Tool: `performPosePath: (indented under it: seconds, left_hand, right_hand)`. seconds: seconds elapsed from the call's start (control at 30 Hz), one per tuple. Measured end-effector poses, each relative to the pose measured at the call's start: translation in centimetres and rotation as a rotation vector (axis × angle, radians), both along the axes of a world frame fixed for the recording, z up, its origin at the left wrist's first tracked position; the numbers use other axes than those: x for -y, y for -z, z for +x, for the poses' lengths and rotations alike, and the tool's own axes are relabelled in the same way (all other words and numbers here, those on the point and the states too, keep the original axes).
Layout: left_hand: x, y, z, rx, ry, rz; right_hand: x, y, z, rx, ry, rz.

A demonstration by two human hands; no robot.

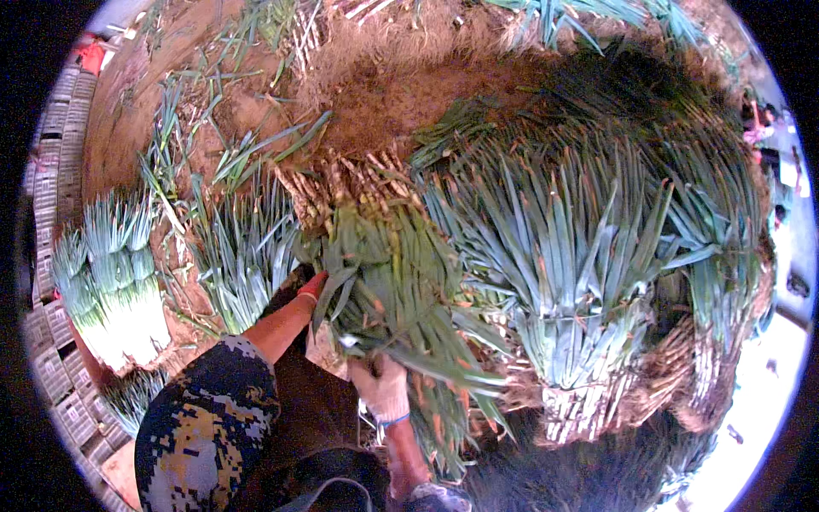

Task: The person sits on the ground and cleans harvested green onions by hand. They pick up individual onions, remove the root ends and outer layers, and place the cleaned vegetables into a pile.

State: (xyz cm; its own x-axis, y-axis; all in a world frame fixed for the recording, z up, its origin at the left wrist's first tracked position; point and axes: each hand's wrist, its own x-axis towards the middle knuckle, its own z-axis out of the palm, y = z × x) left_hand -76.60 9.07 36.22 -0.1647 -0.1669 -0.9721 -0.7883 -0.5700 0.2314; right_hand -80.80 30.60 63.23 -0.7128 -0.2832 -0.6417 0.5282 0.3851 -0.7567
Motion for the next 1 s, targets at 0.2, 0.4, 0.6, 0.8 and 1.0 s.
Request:
performPosePath:
  seconds: [0.2,0.4,0.6,0.8,1.0]
  left_hand:
    - [-3.4,-2.3,-3.3,-0.089,-0.059,0.130]
    - [-1.2,-13.2,-10.1,-0.350,-0.312,0.545]
    - [-4.2,-23.8,-8.6,-0.569,-0.615,0.832]
    - [-13.4,-31.1,-2.7,-0.683,-0.807,1.044]
    - [-22.1,-34.4,6.4,-0.597,-0.910,1.208]
  right_hand:
    - [1.4,-3.6,-2.8,0.000,-0.067,-0.087]
    - [3.7,-11.6,-6.7,-0.013,-0.301,-0.050]
    - [1.6,-22.8,-5.9,-0.226,-0.508,0.185]
    - [-5.4,-32.5,0.7,-0.441,-0.693,0.408]
    - [-11.8,-38.3,6.3,-0.504,-0.734,0.330]
